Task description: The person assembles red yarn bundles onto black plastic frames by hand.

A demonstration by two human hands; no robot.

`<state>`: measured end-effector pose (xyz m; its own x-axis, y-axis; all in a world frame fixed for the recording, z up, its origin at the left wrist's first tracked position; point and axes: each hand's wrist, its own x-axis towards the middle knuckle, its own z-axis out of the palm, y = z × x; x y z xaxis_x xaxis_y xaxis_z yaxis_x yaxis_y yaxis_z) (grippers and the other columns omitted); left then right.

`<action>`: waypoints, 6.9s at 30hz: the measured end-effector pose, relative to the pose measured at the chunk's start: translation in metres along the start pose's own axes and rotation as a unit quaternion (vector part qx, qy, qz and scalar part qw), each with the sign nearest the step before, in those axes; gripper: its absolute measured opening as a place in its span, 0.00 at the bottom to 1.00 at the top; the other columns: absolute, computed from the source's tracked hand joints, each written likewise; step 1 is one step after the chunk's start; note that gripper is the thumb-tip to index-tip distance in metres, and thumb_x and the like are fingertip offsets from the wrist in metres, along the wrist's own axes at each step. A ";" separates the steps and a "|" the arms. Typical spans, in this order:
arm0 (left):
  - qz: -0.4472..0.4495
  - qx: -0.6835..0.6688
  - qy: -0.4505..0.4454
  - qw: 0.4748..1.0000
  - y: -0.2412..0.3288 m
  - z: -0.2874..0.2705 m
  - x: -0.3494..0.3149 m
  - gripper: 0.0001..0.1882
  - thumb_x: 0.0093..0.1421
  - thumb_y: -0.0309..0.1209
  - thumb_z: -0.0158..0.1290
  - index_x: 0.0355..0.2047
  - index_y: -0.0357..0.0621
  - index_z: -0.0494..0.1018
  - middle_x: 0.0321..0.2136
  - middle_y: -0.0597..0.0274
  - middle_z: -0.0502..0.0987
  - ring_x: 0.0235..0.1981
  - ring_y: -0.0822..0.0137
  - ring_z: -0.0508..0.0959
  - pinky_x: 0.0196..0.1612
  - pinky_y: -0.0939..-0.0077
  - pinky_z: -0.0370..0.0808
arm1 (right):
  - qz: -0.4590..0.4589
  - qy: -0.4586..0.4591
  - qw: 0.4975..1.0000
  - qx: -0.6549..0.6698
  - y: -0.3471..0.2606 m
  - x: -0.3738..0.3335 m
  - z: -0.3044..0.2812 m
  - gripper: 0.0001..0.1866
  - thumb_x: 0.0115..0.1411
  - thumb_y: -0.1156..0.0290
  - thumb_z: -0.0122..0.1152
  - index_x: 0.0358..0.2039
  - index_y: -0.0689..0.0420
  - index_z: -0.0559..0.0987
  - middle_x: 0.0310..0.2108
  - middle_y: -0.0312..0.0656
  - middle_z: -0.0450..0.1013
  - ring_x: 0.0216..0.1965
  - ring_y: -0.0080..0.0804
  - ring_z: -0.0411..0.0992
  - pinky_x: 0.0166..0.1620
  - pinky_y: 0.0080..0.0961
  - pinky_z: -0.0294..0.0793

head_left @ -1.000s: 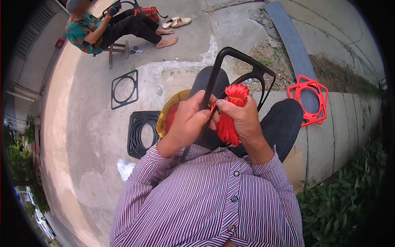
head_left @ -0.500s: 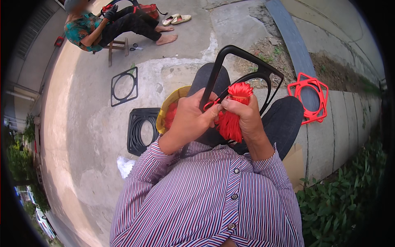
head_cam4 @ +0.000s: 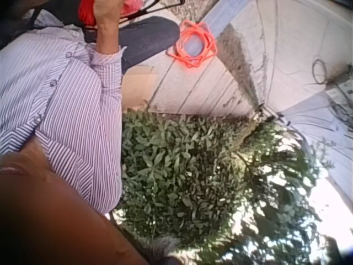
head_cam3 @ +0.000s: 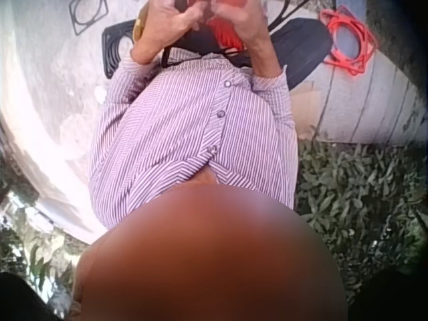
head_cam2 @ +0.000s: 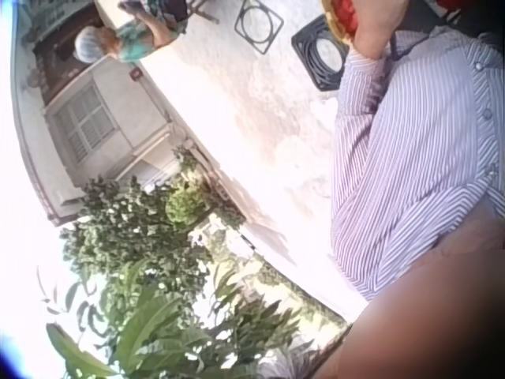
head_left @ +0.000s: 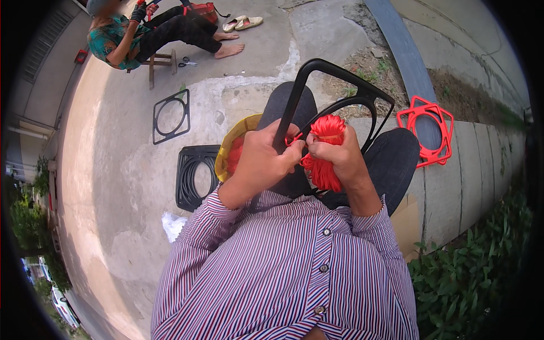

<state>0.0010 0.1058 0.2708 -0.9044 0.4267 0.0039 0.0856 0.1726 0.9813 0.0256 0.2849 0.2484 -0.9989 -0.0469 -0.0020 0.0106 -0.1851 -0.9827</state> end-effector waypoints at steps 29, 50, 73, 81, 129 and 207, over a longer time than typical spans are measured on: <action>0.010 -0.012 0.002 1.000 -0.003 0.001 -0.002 0.08 0.59 0.24 0.54 0.37 0.30 0.72 0.20 0.62 0.76 0.17 0.76 0.76 0.21 0.85 0.72 | 0.023 0.085 0.993 0.083 0.014 -0.022 -0.023 0.04 0.47 0.76 0.57 0.25 0.62 0.76 0.21 0.34 0.72 0.22 0.19 0.68 0.30 0.19 0.68; 0.032 0.013 -0.001 0.999 -0.012 -0.002 0.004 0.09 0.60 0.25 0.53 0.38 0.33 0.69 0.21 0.62 0.75 0.20 0.75 0.75 0.25 0.82 0.72 | -0.007 0.039 0.976 0.214 -0.028 -0.037 -0.002 0.06 0.47 0.76 0.57 0.27 0.63 0.76 0.22 0.36 0.72 0.25 0.21 0.68 0.32 0.19 0.67; 0.091 0.093 -0.002 0.992 -0.018 -0.021 0.022 0.11 0.58 0.29 0.51 0.38 0.34 0.72 0.43 0.55 0.74 0.43 0.68 0.74 0.48 0.72 0.70 | -0.002 -0.013 0.942 0.336 -0.010 -0.011 -0.033 0.33 0.49 0.81 0.52 0.59 0.66 0.60 0.49 0.52 0.70 0.50 0.39 0.71 0.58 0.38 0.66; 0.292 0.167 -0.001 0.942 0.007 0.000 0.019 0.14 0.54 0.27 0.52 0.41 0.36 0.76 0.66 0.49 0.54 0.56 0.56 0.66 0.60 0.66 0.62 | 0.014 0.015 1.000 0.021 -0.045 0.016 -0.016 0.32 0.56 0.72 0.67 0.58 0.68 0.62 0.34 0.48 0.78 0.35 0.24 0.76 0.39 0.17 0.74; -0.091 -0.211 -0.047 0.972 -0.018 -0.023 0.023 0.05 0.60 0.27 0.48 0.33 0.38 0.69 0.30 0.56 0.77 0.25 0.73 0.76 0.31 0.81 0.73 | -0.217 -0.225 0.831 0.460 -0.047 -0.071 -0.102 0.15 0.63 0.59 0.53 0.41 0.55 0.63 0.30 0.39 0.70 0.33 0.29 0.70 0.54 0.44 0.61; -0.046 -0.160 0.022 0.986 -0.019 -0.015 0.022 0.09 0.63 0.32 0.50 0.32 0.38 0.71 0.20 0.61 0.75 0.21 0.73 0.74 0.28 0.79 0.71 | -0.191 -0.249 0.828 -0.466 0.014 -0.043 0.031 0.20 0.42 0.67 0.69 0.38 0.56 0.79 0.44 0.39 0.71 0.45 0.38 0.68 0.45 0.34 0.71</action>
<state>-0.0272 0.0986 0.2548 -0.9200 0.3823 -0.0865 -0.1274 -0.0828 0.9884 0.0700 0.2540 0.2408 -0.7763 -0.6006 0.1914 -0.5731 0.5460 -0.6111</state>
